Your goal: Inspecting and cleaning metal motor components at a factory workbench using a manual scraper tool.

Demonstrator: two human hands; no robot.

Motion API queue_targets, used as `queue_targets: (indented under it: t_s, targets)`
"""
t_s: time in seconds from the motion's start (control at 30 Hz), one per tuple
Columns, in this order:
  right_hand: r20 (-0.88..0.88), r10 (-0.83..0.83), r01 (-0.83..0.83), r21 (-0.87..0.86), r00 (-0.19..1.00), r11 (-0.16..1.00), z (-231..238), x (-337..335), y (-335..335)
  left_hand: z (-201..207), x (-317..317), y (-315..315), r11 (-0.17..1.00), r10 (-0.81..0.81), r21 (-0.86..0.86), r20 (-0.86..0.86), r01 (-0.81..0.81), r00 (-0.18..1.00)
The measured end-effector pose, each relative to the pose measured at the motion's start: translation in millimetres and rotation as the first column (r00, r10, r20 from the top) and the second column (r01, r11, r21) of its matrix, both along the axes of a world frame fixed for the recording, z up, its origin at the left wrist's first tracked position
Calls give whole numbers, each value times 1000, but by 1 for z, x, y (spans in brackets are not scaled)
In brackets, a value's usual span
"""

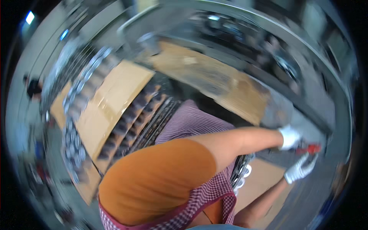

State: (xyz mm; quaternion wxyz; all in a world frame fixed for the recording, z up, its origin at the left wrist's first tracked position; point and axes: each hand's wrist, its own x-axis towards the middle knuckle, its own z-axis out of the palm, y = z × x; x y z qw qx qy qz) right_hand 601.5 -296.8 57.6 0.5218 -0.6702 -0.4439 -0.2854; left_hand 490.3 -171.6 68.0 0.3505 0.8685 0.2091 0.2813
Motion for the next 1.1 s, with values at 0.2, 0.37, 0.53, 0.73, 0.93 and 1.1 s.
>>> queue_targets:
  t_s: [0.2, 0.37, 0.53, 0.73, 0.93, 1.1]
  targets:
    - [-122, -8, -83, -718, 992, 691, 16, 19, 74, 4, -136, 45, 936, 14, 351, -57, 6, 998]
    - [-156, -206, 93, -533, 966, 841, 5, 12, 92, 34, -339, 115, 758, 558, 480, -128, -442, 820]
    - [-237, -290, 115, -555, 927, 824, 4, 6, 97, 58, -525, 172, 6, 999, 507, 37, -862, 29]
    - [-227, -296, 135, -536, 928, 833, -6, 28, 97, 45, -571, 197, 101, 915, 590, -371, -801, -158]
    - [-146, -337, 182, -614, 930, 768, -1, 44, 102, 51, -512, 179, 309, 920, 471, -367, -826, 135]
    - [-86, -316, 187, -649, 945, 737, 1, 42, 105, 45, -449, 137, 515, 857, 497, -294, -699, 422]
